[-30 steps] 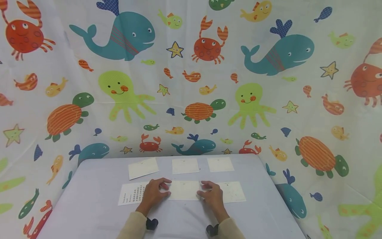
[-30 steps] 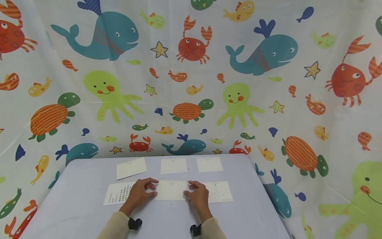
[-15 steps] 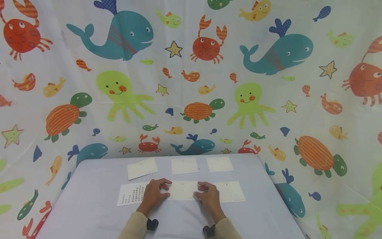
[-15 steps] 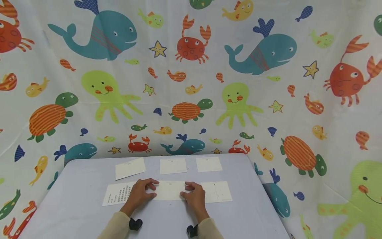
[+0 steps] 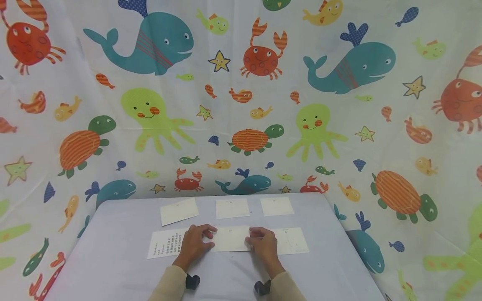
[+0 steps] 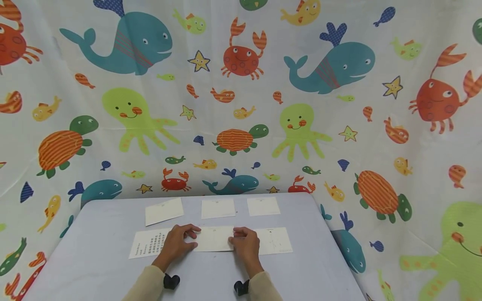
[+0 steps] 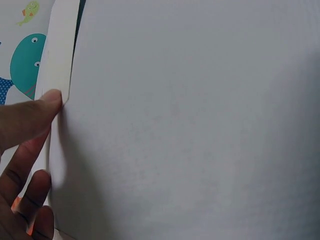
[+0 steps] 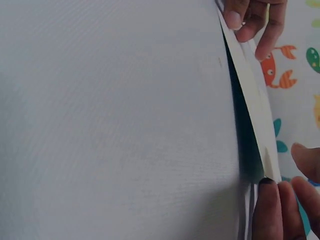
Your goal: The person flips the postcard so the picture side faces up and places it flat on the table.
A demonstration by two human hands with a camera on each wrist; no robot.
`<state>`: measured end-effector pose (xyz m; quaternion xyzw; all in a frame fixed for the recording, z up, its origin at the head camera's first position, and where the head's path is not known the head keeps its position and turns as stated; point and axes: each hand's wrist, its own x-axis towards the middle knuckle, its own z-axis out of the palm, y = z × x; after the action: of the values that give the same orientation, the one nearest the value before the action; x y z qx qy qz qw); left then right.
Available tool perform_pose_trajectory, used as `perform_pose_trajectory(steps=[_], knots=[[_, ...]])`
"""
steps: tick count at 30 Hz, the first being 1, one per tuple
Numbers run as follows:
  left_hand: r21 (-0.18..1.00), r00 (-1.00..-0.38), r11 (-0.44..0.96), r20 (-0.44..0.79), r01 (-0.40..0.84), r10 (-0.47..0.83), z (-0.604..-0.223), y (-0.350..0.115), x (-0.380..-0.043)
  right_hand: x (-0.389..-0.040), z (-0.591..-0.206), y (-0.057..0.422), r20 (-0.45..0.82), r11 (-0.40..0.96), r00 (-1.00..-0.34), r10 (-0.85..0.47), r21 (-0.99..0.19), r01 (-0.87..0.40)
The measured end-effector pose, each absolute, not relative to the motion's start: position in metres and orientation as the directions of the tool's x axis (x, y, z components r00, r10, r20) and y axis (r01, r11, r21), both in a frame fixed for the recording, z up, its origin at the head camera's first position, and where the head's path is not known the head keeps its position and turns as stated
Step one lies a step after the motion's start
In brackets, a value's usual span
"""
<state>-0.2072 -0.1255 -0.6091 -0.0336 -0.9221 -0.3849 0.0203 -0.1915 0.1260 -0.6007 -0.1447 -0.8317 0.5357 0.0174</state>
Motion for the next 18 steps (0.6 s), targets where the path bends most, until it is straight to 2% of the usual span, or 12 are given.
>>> perform_pose_trajectory(steps=[7, 18], knots=[[0.703, -0.996, 0.706, 0.068, 0.085, 0.053, -0.6098, -0.1257, -0.2069, -0.1956, -0.6026, 0.1272, -0.128, 0.354, -0.953, 0.275, -0.908, 0.224], [0.705, -0.997, 0.705, 0.060, 0.081, 0.054, -0.6100, -0.1274, -0.2064, -0.1988, -0.6038, 0.1322, -0.172, 0.244, -0.959, 0.224, -0.943, 0.226]])
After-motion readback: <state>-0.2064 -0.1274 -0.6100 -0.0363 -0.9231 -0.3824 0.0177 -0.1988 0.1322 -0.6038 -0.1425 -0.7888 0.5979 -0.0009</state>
